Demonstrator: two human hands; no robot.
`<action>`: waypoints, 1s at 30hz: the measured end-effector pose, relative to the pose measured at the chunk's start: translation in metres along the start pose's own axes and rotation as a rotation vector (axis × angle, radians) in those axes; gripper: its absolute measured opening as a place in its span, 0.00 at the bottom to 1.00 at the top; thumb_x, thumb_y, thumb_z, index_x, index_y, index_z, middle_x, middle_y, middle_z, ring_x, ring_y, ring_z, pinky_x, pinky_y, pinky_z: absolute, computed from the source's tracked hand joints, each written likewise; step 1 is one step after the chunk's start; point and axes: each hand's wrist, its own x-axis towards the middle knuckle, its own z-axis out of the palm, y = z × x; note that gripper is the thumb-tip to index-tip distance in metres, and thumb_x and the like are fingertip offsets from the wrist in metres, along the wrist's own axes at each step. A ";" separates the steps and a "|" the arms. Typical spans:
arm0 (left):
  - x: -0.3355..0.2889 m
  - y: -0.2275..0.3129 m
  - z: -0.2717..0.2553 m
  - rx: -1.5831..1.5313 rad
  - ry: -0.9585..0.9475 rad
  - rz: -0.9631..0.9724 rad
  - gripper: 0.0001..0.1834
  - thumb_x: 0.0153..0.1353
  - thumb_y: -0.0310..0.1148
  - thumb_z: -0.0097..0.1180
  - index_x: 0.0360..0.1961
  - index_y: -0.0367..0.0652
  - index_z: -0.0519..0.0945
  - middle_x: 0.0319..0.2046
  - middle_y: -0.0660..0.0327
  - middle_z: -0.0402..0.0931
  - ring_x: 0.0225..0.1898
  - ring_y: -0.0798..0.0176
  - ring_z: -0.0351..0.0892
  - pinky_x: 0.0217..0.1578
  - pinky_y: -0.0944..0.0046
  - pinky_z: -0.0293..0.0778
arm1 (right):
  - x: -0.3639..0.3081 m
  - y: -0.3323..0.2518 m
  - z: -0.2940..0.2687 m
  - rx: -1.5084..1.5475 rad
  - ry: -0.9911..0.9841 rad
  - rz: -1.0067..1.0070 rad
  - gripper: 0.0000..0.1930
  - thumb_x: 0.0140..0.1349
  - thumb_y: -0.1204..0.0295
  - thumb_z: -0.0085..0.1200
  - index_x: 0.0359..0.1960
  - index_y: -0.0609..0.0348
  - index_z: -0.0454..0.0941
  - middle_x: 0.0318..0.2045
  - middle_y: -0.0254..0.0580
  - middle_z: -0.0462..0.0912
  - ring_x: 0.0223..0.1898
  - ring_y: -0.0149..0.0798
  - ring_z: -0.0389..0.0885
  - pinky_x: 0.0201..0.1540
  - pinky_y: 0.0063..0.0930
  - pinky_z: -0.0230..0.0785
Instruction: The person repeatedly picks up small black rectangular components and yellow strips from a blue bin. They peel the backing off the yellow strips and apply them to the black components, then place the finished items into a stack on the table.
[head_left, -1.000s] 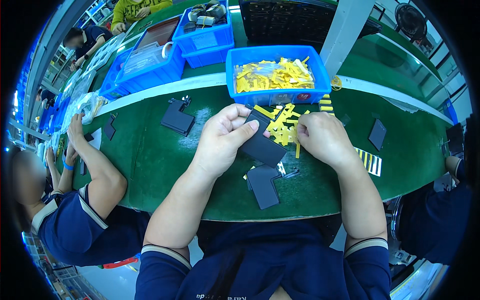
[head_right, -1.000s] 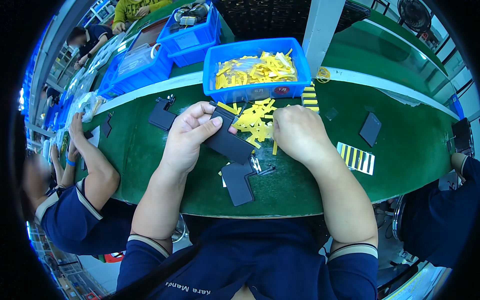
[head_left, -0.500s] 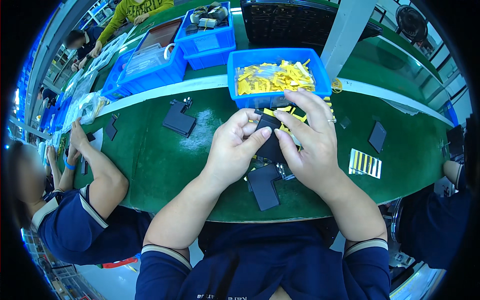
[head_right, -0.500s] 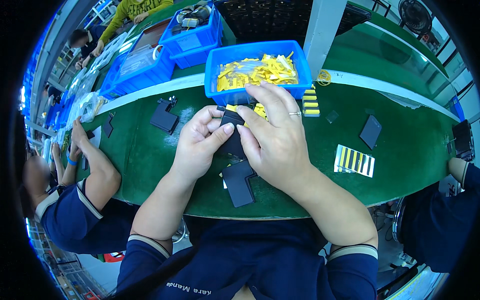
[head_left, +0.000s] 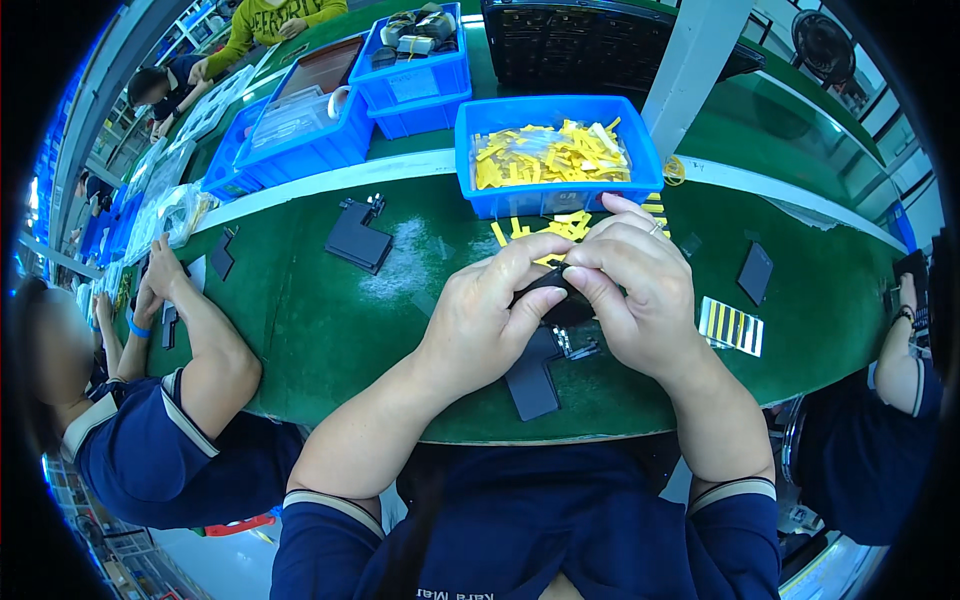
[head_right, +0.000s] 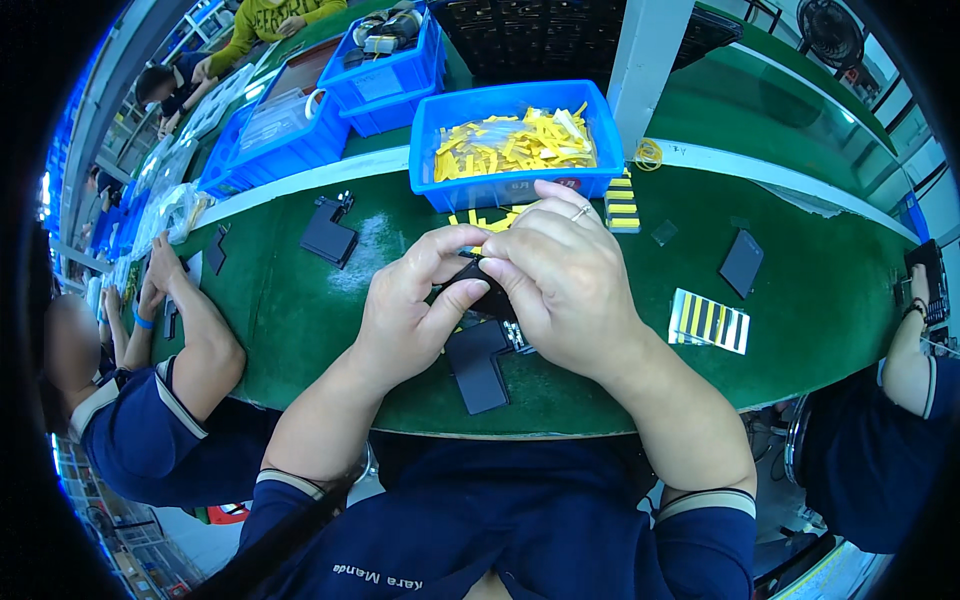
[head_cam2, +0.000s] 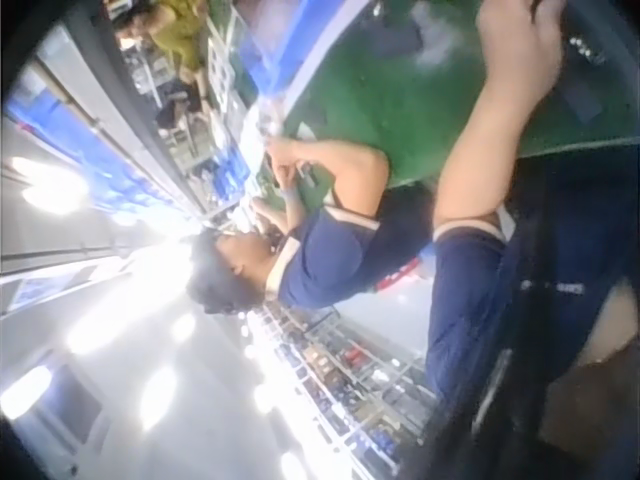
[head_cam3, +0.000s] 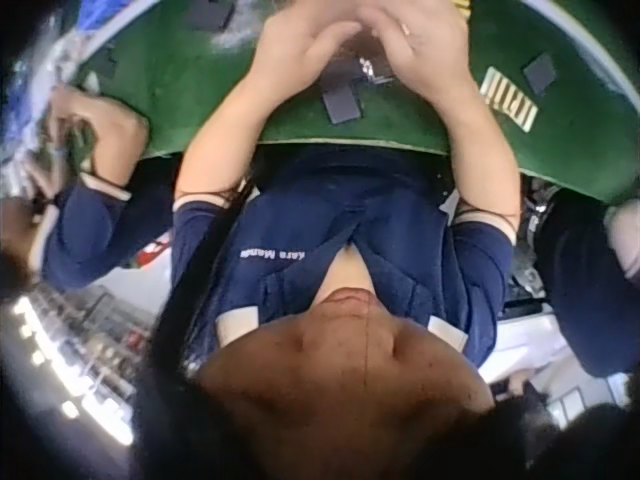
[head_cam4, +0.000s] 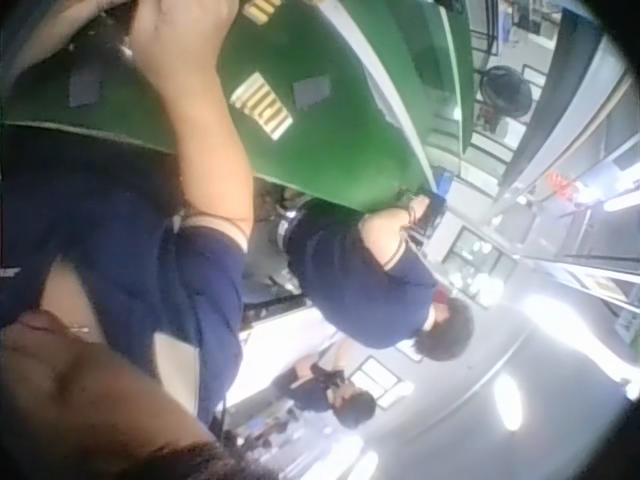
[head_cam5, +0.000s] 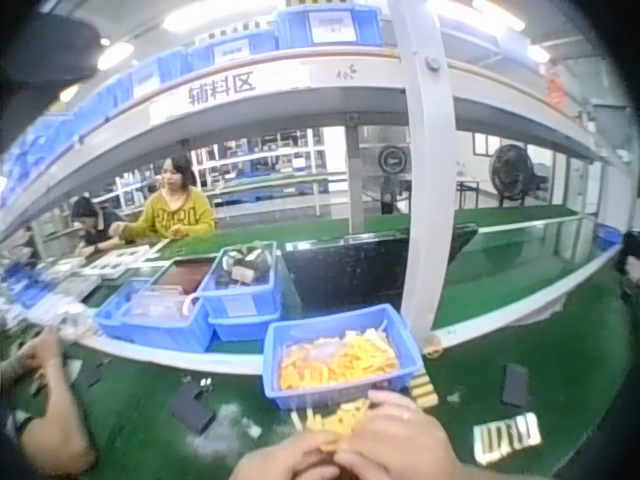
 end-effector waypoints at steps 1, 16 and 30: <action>-0.001 0.001 -0.001 -0.021 -0.010 -0.040 0.21 0.54 0.23 0.57 0.50 0.40 0.70 0.29 0.54 0.80 0.33 0.55 0.82 0.34 0.62 0.75 | 0.000 -0.002 0.001 -0.010 0.012 -0.001 0.05 0.48 0.77 0.61 0.27 0.61 0.78 0.25 0.42 0.77 0.31 0.44 0.78 0.50 0.45 0.68; -0.002 -0.006 -0.001 -0.702 0.083 -0.391 0.12 0.62 0.26 0.52 0.45 0.33 0.73 0.34 0.58 0.82 0.36 0.73 0.79 0.38 0.72 0.73 | 0.005 0.007 -0.006 -0.192 0.188 -0.095 0.14 0.46 0.76 0.64 0.37 0.61 0.79 0.31 0.41 0.80 0.34 0.42 0.78 0.45 0.37 0.69; -0.004 -0.006 -0.002 -0.495 0.015 -0.380 0.11 0.64 0.23 0.47 0.46 0.31 0.70 0.38 0.54 0.79 0.41 0.66 0.79 0.44 0.67 0.75 | 0.001 0.008 0.000 0.399 0.185 0.494 0.06 0.53 0.77 0.59 0.33 0.63 0.82 0.30 0.40 0.83 0.33 0.32 0.80 0.38 0.22 0.71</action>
